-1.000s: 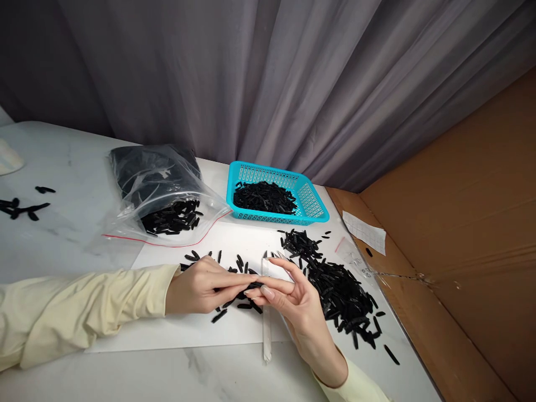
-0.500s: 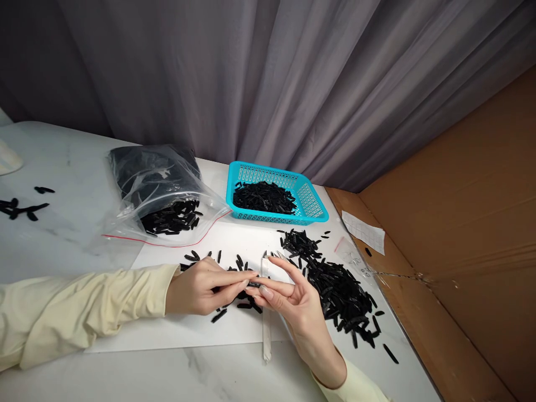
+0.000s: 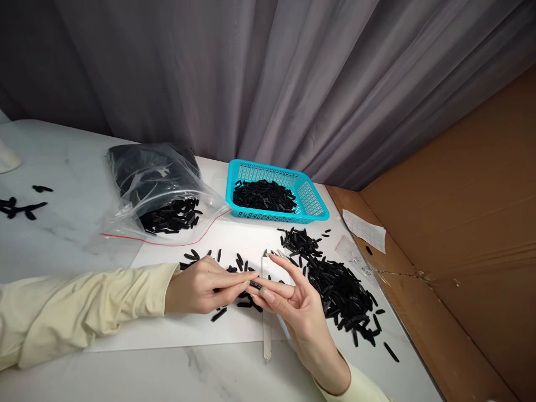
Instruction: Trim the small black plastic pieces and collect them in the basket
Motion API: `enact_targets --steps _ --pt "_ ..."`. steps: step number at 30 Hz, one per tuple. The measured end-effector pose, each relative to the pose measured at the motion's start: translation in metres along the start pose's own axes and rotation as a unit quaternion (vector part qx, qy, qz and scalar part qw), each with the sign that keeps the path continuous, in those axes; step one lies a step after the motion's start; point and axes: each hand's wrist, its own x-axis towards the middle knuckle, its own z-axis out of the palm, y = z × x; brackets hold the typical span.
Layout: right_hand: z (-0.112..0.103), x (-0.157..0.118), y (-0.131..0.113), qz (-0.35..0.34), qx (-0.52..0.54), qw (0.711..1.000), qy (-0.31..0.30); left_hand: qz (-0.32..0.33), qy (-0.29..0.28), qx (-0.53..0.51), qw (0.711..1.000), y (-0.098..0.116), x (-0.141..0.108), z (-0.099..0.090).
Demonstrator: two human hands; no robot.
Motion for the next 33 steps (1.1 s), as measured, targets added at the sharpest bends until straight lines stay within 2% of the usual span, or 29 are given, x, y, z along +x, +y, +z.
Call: enact_targets --steps 6,12,27,33 --pt "0.0012 0.0018 -0.0058 0.082 0.075 0.994 -0.004 0.003 -0.003 0.018 1.000 0.0003 0.0005 -0.0014" --pt "-0.0011 0.0038 -0.0031 0.126 0.132 0.983 0.011 -0.002 -0.002 0.015 1.000 0.0014 0.0018 -0.0015" --pt "0.0002 0.0038 -0.0054 0.154 0.118 0.981 0.032 0.020 0.009 0.033 0.999 0.0019 0.0030 -0.0016" --pt "-0.0029 0.0059 0.0021 0.167 0.158 0.973 0.027 0.027 0.014 0.036 0.999 0.0027 0.0053 -0.0020"
